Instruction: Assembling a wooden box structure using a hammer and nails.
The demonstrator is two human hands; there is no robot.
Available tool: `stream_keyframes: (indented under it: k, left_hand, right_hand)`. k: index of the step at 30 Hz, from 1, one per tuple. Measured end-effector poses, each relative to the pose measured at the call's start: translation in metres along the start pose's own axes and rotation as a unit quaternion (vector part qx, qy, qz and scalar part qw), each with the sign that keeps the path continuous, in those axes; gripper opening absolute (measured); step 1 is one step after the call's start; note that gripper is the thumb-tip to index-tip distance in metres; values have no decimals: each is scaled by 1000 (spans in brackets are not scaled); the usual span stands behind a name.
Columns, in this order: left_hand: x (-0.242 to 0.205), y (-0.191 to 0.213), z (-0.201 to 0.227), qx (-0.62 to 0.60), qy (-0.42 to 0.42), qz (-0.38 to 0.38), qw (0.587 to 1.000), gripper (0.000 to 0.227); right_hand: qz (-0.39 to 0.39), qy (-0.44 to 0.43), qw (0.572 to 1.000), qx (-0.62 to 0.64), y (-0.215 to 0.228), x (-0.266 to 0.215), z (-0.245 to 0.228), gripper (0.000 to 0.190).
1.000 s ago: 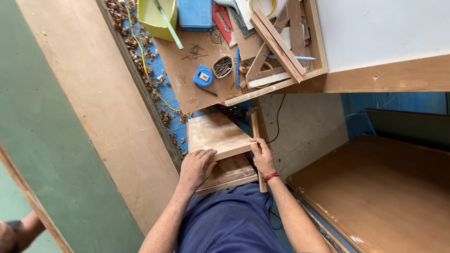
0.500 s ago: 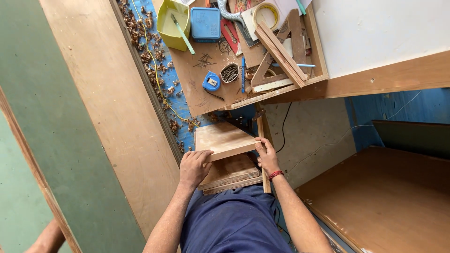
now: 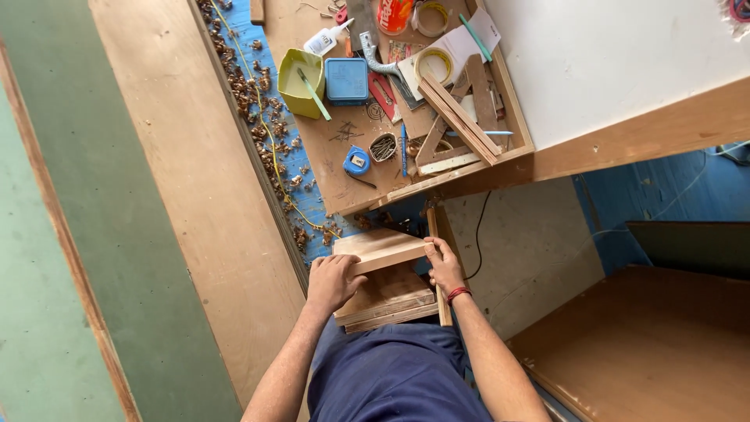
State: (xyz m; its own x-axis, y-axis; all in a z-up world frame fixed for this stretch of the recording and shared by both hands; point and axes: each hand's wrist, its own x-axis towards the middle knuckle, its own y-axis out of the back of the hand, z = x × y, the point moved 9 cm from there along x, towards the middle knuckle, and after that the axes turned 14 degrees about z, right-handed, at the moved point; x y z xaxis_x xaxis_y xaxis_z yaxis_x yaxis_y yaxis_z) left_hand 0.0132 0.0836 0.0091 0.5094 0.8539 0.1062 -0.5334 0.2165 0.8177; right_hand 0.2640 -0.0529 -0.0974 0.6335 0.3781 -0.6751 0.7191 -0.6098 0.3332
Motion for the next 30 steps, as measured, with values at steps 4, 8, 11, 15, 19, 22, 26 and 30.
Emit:
stream_keyframes:
  k: [4, 8, 11, 15, 19, 22, 26, 30]
  left_hand:
    - [48, -17, -27, -28, 101, -120, 987, 43]
    - [137, -21, -86, -71, 152, 58, 984, 28]
    - [202, -22, -118, -26, 130, 154, 979, 20]
    - [240, -33, -136, 40, 165, 171, 971, 17]
    - [252, -35, -139, 44, 182, 134, 973, 25]
    - [257, -25, -116, 108, 91, 131, 981, 23]
    - [253, -24, -111, 150, 138, 51, 978, 23]
    - [245, -39, -128, 144, 162, 58, 975, 23]
  right_hand:
    - [-16, 9, 1000, -10, 0, -4, -4, 37]
    - [-18, 7, 1000, -4, -3, -4, -4, 37]
    - [-18, 2, 1000, 9, -6, 2, -5, 37]
    - [-30, 29, 999, -7, -5, -5, -13, 39]
    - [-23, 30, 999, -12, -5, 3, -1, 42]
    - [-17, 83, 996, -31, -4, 6, 5, 42]
    - [-21, 83, 996, -16, -5, 8, 8, 42]
    - [-29, 84, 996, -17, -5, 7, 2, 42]
